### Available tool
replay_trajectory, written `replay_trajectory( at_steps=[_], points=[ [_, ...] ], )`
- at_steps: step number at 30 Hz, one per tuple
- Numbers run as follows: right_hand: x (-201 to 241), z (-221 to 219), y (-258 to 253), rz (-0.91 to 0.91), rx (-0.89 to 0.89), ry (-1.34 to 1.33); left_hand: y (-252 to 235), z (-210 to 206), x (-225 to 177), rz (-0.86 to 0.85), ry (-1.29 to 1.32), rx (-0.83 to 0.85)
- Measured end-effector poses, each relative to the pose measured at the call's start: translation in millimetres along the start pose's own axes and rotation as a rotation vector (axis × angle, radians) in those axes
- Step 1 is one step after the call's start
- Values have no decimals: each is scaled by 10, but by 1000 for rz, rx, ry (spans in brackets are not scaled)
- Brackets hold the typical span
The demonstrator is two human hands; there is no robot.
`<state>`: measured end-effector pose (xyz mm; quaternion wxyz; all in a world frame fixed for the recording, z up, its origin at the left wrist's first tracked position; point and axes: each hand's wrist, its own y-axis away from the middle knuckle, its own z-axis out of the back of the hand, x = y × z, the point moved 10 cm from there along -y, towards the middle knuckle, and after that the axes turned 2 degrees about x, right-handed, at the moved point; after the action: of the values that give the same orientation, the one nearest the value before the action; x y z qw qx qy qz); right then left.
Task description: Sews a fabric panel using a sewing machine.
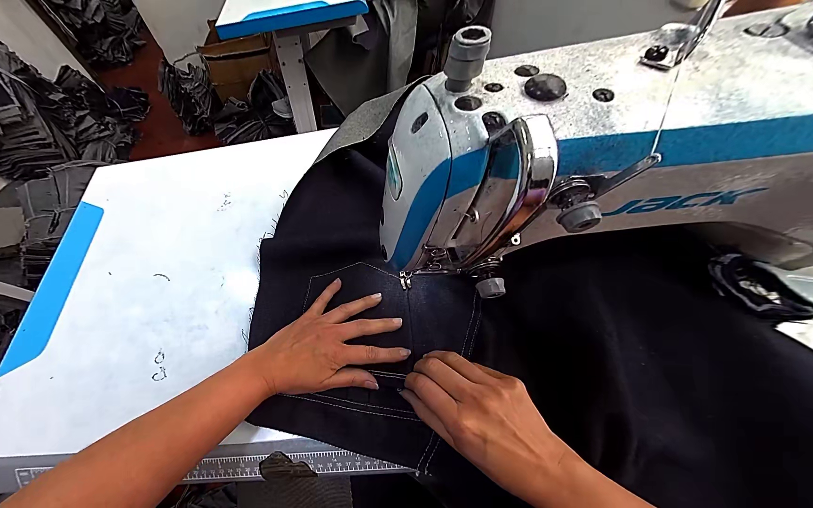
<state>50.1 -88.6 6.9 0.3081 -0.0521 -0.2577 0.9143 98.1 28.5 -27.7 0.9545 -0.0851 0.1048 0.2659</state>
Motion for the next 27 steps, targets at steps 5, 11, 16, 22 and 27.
replay_trajectory(
  at_steps=[5,11,16,22,27],
  points=[
    [108,9,-35,28,-78,134,-27,-35,12,34,-64,39],
    [50,27,266,37,-100,-51,27,-7,-62,-70,-11,-33],
    [-186,3,485,82,-9,-222,25,-4,-147,-34,51,-79],
    [-183,4,441,55,80,-214,23,-33,-111,-34,71,-37],
    [-161,-23,429,25,119,-197,19,-42,-113,-48,76,-4]
  ],
)
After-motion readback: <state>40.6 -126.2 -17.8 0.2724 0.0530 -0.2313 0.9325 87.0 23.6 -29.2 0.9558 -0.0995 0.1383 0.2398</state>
